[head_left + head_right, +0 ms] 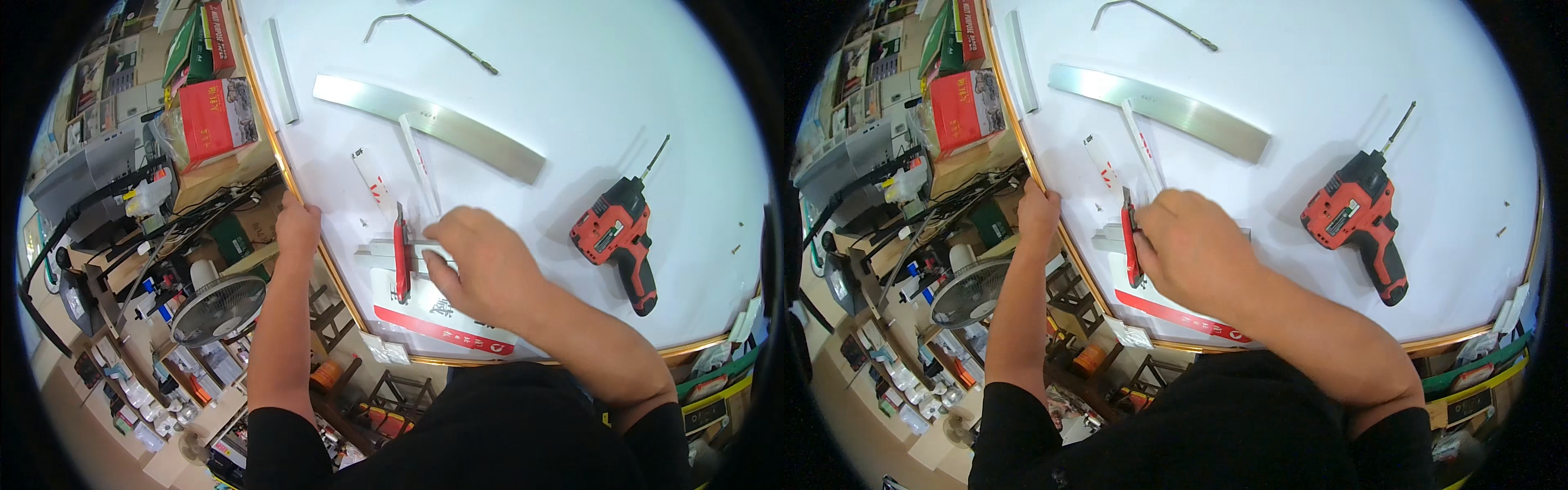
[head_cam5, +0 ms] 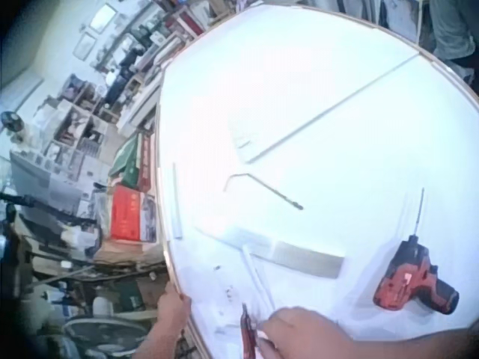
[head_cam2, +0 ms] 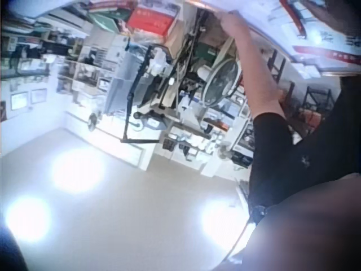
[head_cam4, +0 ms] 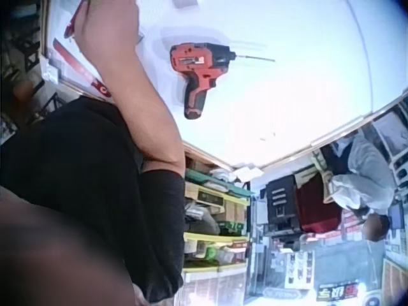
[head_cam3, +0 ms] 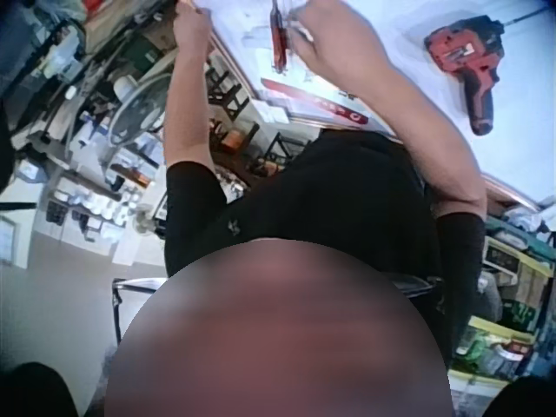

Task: The person assembles a white board with a gold trim by drilling screws, cutting and fitting white plastic strips, and using a hook tool to secure the trim. They retrieve a hook tool from a bag and continue attaching trim pieces along the board's edge.

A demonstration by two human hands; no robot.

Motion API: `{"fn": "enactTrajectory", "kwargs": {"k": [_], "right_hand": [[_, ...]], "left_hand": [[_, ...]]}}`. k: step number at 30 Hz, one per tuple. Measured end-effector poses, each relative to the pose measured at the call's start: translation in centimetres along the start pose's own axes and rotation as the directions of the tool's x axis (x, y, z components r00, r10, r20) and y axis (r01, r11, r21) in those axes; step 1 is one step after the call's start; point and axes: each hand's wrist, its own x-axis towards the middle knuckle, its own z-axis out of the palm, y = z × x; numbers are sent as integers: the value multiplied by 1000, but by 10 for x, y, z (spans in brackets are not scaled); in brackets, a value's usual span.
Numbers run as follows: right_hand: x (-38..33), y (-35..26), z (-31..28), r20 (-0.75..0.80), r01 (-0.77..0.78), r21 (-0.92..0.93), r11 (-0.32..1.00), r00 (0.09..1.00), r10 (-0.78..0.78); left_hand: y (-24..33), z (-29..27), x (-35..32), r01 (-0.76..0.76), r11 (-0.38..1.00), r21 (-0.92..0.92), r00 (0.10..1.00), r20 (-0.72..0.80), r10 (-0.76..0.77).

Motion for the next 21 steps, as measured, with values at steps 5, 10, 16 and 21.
{"fn": "enactTrajectory", "kwargs": {"k": [5, 10, 16, 21], "right_hand": [[-12, 9, -1, 52, -37, 11, 999, 998, 36], [0, 12, -6, 7, -59, -28, 998, 998, 59], [-3, 12, 3, 52, -107, 52, 993, 993, 104], [-8, 18, 14, 59, -106, 86, 991, 993, 101]], "left_hand": [[1, -7, 8, 46, 999, -27, 997, 67, -44], [6, -14, 7, 32, 999, -44, 996, 85, -28], [-4, -6, 6, -7, 992, -123, 999, 43, 12], [-24, 12, -4, 128, 837, -532, 988, 144, -60]]}}
